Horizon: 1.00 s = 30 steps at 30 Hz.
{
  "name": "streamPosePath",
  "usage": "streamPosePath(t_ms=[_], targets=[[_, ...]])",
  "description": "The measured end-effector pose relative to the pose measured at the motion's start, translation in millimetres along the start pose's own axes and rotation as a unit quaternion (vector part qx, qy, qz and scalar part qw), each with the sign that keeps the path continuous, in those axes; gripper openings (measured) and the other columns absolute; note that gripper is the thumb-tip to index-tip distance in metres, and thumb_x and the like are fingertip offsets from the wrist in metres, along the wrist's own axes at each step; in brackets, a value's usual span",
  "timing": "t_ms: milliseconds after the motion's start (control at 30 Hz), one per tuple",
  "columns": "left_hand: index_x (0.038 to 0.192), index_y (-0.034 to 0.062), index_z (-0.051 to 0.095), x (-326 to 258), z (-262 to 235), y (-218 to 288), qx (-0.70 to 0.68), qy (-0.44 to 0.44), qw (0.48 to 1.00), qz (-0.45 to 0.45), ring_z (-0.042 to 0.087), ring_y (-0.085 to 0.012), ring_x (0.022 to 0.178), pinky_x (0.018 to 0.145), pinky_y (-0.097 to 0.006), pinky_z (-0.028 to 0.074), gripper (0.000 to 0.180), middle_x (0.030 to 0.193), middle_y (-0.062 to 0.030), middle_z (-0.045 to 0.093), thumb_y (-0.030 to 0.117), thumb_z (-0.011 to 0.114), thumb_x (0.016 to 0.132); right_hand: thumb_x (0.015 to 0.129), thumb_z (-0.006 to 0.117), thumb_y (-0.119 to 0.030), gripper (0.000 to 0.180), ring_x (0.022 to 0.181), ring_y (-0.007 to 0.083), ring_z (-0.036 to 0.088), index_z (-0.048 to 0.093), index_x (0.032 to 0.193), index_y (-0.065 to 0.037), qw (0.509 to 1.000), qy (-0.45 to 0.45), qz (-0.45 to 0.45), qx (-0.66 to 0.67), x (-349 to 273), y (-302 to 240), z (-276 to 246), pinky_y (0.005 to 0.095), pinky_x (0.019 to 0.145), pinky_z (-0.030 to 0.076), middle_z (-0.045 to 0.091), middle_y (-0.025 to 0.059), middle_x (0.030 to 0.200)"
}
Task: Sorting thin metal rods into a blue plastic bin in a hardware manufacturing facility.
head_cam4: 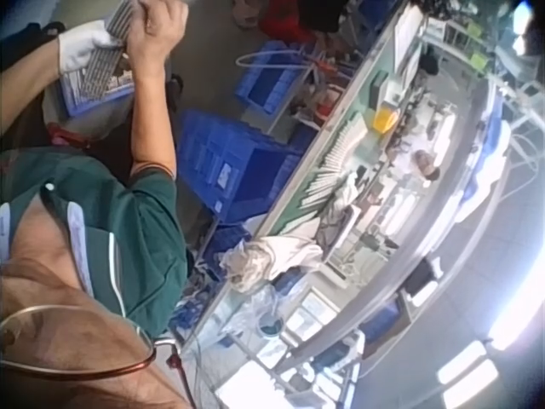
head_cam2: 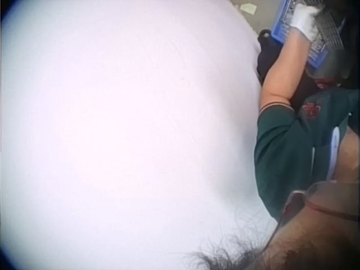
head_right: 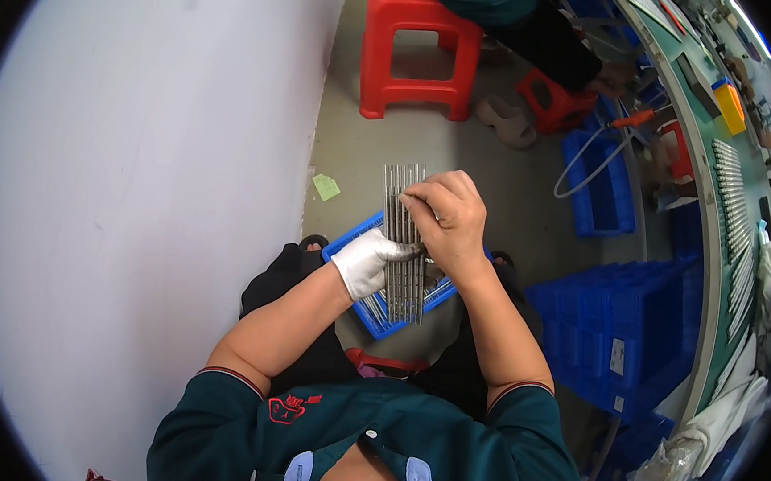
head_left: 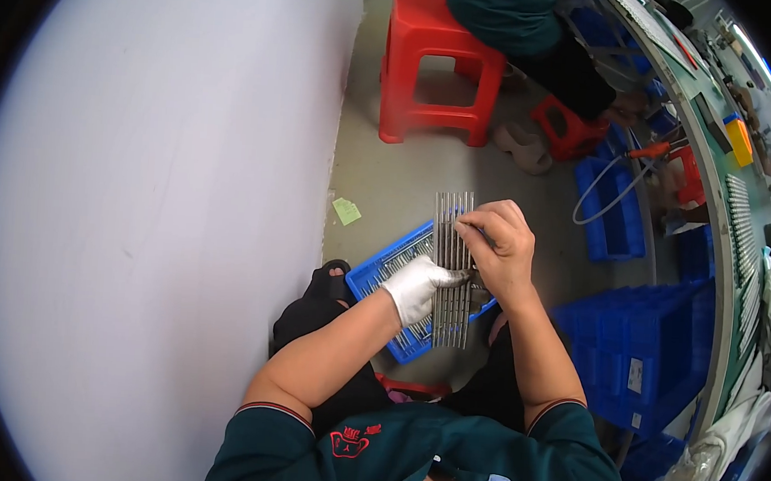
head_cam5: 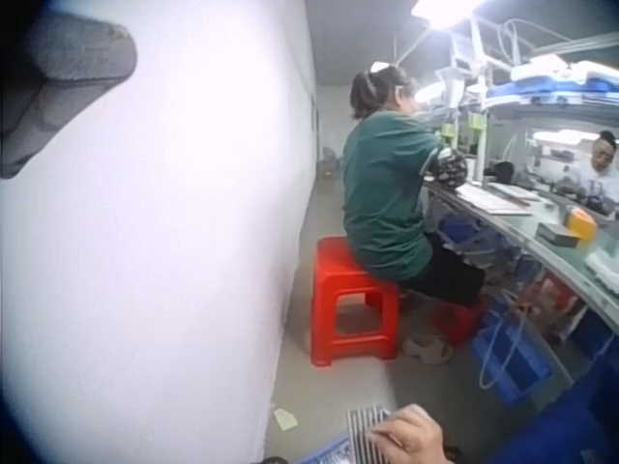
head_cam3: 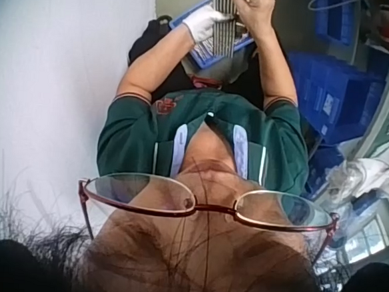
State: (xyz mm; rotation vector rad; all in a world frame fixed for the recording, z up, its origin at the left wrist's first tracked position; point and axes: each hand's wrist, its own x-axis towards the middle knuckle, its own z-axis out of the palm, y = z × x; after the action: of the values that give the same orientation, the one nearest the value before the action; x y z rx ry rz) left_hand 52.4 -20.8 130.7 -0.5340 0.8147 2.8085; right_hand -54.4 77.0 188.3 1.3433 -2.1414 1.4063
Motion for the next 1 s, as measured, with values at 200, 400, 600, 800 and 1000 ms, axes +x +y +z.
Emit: streamPosePath(t_ms=[200,400,600,800,1000], targets=[[0.108,-0.0044,0.059,-1.5,-2.3,1.9,-0.004,-0.033,0.999,-0.017,0.069,-0.028,0.085,0.075,-0.04,0.058,0.022,0.095,-0.0152,0.068,-0.002,0.057,0.086,0.069,0.074,-0.002,0.011,0.073,0.0236,0.058,0.068,0.078,-0.005,1.0,0.007,0.007,0.009,-0.8,-0.7,-0.2,0.0336,0.065,0.047,0.062,0.0061,0.076],[0.11,-0.005,0.058,-3.0,-0.1,3.3,-0.014,-0.045,0.999,-0.017,0.069,-0.0294,0.085,0.076,-0.041,0.059,0.024,0.096,-0.0167,0.067,-0.002,0.057,0.086,0.071,0.073,0.0,0.01,0.077,0.0208,0.06,0.069,0.079,-0.002,0.999,-0.004,0.044,0.023,-2.9,2.3,-4.0,0.0309,0.068,0.047,0.063,0.007,0.078],[0.109,-0.0039,0.059,-2.5,-2.3,2.9,-0.006,-0.037,0.999,-0.013,0.069,-0.0289,0.087,0.077,-0.042,0.059,0.023,0.097,-0.0152,0.067,-0.002,0.057,0.086,0.07,0.073,0.0,0.011,0.077,0.0208,0.059,0.069,0.08,-0.003,0.999,0.0,0.031,0.014,-1.7,1.4,-3.9,0.0309,0.068,0.047,0.063,0.0066,0.077],[0.11,-0.0042,0.058,-6.6,1.3,6.0,-0.001,-0.037,0.999,-0.022,0.069,-0.0308,0.088,0.077,-0.044,0.059,0.023,0.098,-0.0156,0.067,-0.001,0.057,0.087,0.067,0.074,-0.002,0.014,0.08,0.0221,0.057,0.069,0.08,-0.007,1.0,-0.004,-0.009,-0.014,-1.0,-2.1,-6.4,0.0321,0.069,0.046,0.06,0.0046,0.081],[0.113,-0.0039,0.057,-8.7,0.7,8.1,0.005,-0.072,0.997,-0.022,0.069,-0.0307,0.088,0.077,-0.044,0.059,0.027,0.098,-0.0156,0.066,0.001,0.059,0.086,0.066,0.075,-0.002,0.017,0.092,0.024,0.054,0.071,0.081,-0.009,0.999,-0.007,-0.024,-0.026,-2.1,1.8,-5.3,0.0328,0.073,0.046,0.061,0.0053,0.091]])
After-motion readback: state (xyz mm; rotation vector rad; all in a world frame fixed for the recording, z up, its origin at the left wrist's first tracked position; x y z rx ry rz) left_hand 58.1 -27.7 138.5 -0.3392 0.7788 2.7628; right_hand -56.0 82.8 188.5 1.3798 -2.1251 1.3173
